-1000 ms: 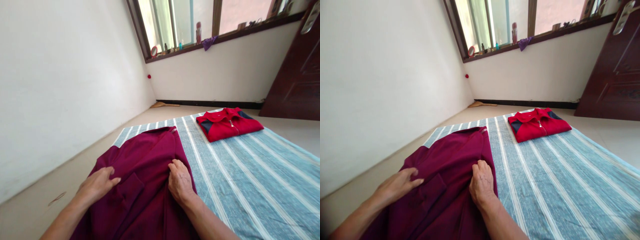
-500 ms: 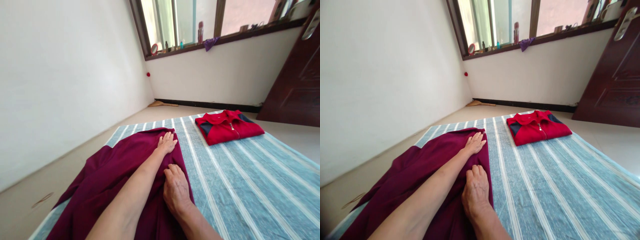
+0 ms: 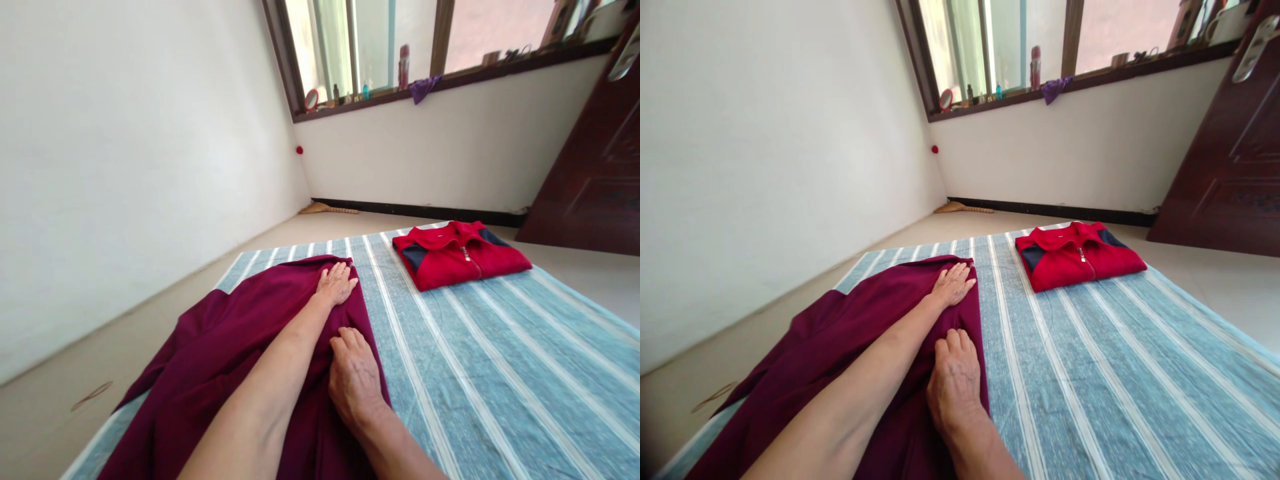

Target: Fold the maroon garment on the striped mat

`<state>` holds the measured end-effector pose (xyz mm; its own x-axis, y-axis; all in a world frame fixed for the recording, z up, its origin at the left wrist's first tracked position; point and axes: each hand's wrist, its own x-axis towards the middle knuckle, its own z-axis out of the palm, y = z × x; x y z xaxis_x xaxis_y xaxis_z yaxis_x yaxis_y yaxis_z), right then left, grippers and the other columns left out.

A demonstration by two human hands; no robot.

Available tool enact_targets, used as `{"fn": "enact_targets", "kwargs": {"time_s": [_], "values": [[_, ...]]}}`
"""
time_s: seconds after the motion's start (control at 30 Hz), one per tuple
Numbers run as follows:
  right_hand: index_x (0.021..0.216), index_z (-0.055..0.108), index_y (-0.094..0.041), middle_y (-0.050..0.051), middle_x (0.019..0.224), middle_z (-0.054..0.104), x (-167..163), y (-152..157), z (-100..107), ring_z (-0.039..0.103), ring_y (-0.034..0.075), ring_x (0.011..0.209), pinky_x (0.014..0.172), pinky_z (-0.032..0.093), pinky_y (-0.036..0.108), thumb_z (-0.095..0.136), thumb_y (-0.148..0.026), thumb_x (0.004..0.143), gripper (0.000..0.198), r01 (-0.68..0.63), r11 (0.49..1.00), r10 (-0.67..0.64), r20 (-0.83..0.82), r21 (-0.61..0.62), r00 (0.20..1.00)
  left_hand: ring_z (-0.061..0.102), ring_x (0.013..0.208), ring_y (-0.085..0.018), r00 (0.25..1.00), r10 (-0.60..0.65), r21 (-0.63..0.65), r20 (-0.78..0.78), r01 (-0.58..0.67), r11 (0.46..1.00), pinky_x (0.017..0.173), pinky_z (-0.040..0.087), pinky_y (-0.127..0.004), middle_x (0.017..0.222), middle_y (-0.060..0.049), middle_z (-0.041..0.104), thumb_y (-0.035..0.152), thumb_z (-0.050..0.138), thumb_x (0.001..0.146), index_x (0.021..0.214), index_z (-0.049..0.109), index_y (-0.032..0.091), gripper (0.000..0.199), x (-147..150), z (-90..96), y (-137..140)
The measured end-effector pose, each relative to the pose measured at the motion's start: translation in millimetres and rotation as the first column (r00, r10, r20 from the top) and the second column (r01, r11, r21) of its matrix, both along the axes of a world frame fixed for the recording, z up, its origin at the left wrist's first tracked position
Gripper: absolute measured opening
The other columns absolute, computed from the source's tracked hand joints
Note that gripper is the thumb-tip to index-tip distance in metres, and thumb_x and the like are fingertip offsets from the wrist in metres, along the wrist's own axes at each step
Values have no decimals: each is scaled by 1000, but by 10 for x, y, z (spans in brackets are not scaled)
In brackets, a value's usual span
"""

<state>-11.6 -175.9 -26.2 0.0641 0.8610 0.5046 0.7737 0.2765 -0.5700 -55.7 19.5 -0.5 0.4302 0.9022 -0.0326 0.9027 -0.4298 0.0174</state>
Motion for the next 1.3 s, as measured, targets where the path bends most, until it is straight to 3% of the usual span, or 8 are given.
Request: {"fn": "enact_targets", "kwargs": {"time_s": [0.17,0.3,0.47,0.73,1.0,1.1,1.3], "values": [[84,65,-17,11,95,61,-5,5,-16,50,25,101,94,42,39,43,-1,75,28,2,1000,-2,-13,-2,1000,16,143,-22,999,-54,6,11,54,999,114,12,-47,154,-11,24,44,27,95,138,38,16,52,-36,122,-202],[81,64,-17,10,92,61,1,14,-15,51,25,93,89,44,39,45,-2,75,25,-16,1000,16,-23,-11,1000,17,142,-22,998,-64,-88,1,64,994,113,17,-46,154,-10,24,51,23,94,140,34,17,59,-75,108,-317],[83,65,-16,11,98,61,23,28,-29,51,24,94,88,45,38,41,-1,77,28,-69,996,74,-90,65,993,8,144,-24,1000,-24,-141,-12,22,990,114,10,-49,156,-10,14,58,19,92,147,22,15,70,-95,-14,-290],[82,65,-17,10,95,62,14,34,-65,53,23,97,87,47,35,38,0,78,32,-63,987,90,-179,149,980,7,144,-23,999,-31,-133,-26,27,991,114,9,-48,157,-8,13,60,17,91,147,21,17,71,-104,-20,-285],[83,66,-15,12,95,62,-5,36,-68,53,24,98,87,48,36,38,1,78,33,-57,983,94,-213,172,972,5,144,-23,999,-11,-122,-38,7,992,114,5,-48,157,-9,12,61,18,91,147,24,15,73,-34,98,-356],[82,66,-15,12,92,62,-3,39,-66,53,24,96,86,48,36,39,1,77,32,-62,985,96,-210,163,973,3,144,-24,999,28,-181,-35,-34,983,113,7,-52,157,-9,10,65,15,89,148,21,15,78,-20,70,-345],[81,66,-16,10,91,62,1,49,-87,53,22,93,83,48,34,40,1,76,31,-70,984,105,-219,162,970,3,144,-25,999,-11,-166,-50,3,986,113,7,-53,157,-9,9,68,17,87,148,20,16,80,-53,30,-328]]}}
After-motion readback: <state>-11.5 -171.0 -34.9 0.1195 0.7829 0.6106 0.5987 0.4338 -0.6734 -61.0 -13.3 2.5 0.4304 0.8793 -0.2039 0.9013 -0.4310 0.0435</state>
